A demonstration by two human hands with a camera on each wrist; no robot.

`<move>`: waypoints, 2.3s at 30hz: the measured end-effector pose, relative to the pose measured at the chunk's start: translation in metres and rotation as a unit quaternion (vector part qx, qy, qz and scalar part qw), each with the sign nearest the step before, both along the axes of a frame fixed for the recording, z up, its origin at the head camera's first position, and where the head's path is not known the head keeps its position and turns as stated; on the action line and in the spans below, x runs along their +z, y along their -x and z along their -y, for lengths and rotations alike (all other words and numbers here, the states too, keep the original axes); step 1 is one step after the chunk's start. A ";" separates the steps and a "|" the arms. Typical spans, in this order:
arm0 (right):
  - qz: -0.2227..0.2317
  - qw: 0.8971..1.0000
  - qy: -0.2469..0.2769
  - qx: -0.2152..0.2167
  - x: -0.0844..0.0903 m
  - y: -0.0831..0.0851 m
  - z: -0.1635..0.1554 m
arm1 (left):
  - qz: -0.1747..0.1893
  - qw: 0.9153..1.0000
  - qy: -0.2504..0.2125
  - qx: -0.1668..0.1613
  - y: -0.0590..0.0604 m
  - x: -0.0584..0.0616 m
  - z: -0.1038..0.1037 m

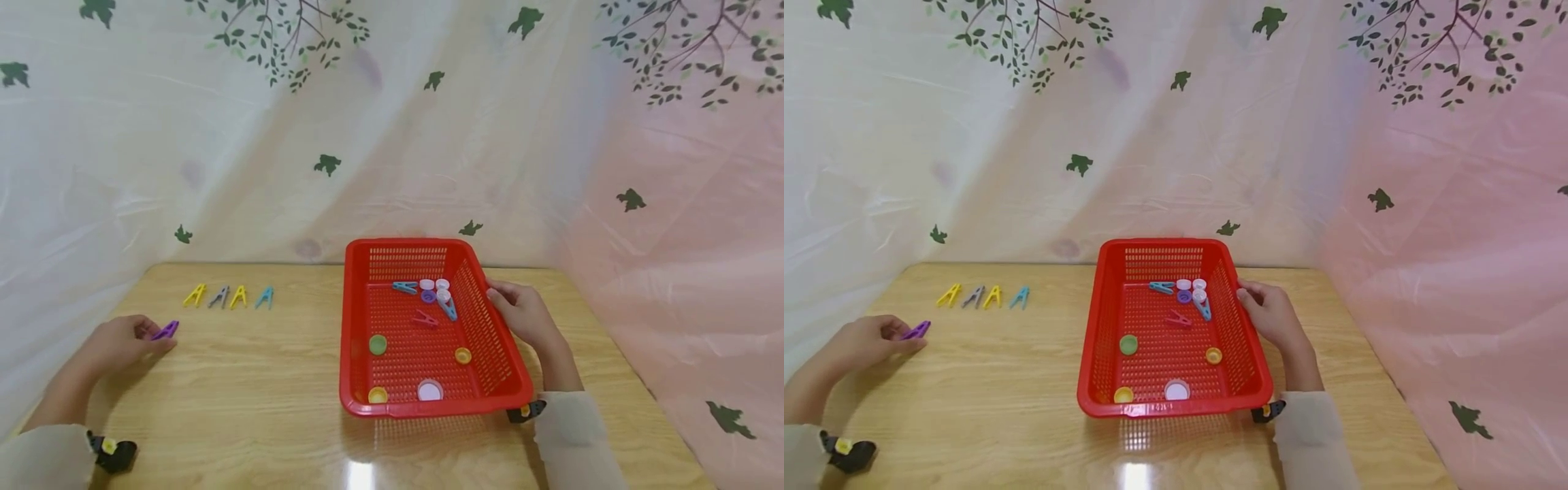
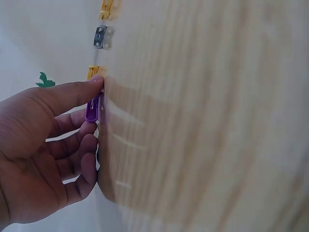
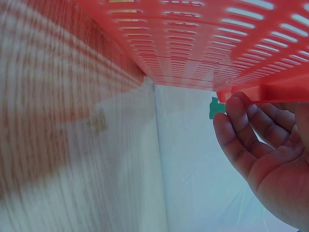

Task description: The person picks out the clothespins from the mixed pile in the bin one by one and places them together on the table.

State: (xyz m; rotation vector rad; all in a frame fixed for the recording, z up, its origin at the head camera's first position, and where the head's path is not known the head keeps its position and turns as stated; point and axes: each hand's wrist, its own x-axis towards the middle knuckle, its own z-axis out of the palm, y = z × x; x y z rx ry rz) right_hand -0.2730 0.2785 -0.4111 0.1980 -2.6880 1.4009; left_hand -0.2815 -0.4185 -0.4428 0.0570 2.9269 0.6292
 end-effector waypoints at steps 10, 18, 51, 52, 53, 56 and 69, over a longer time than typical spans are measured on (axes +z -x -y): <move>0.007 1.000 0.003 -0.003 0.002 0.002 -0.002 | 0.014 1.000 -0.012 -0.010 0.019 0.003 -0.011; 0.004 1.000 -0.004 -0.003 0.002 0.002 -0.002 | 0.027 1.000 -0.008 -0.012 0.023 0.007 -0.018; 0.001 1.000 -0.008 0.004 0.001 0.002 0.001 | 0.005 0.999 0.042 -0.015 0.019 0.023 -0.022; 0.002 1.000 -0.008 0.004 0.001 0.002 0.001 | -0.003 0.999 0.045 -0.018 0.020 0.027 -0.024; 0.002 1.000 -0.007 0.004 0.001 0.002 0.001 | -0.011 0.999 0.046 -0.022 0.021 0.032 -0.027; 0.004 1.000 -0.005 0.005 0.002 0.002 0.001 | -0.048 0.997 0.046 -0.042 0.026 0.047 -0.039; 0.015 1.000 -0.001 -0.004 0.002 0.000 0.000 | -0.136 0.979 0.011 -0.148 0.056 0.100 -0.137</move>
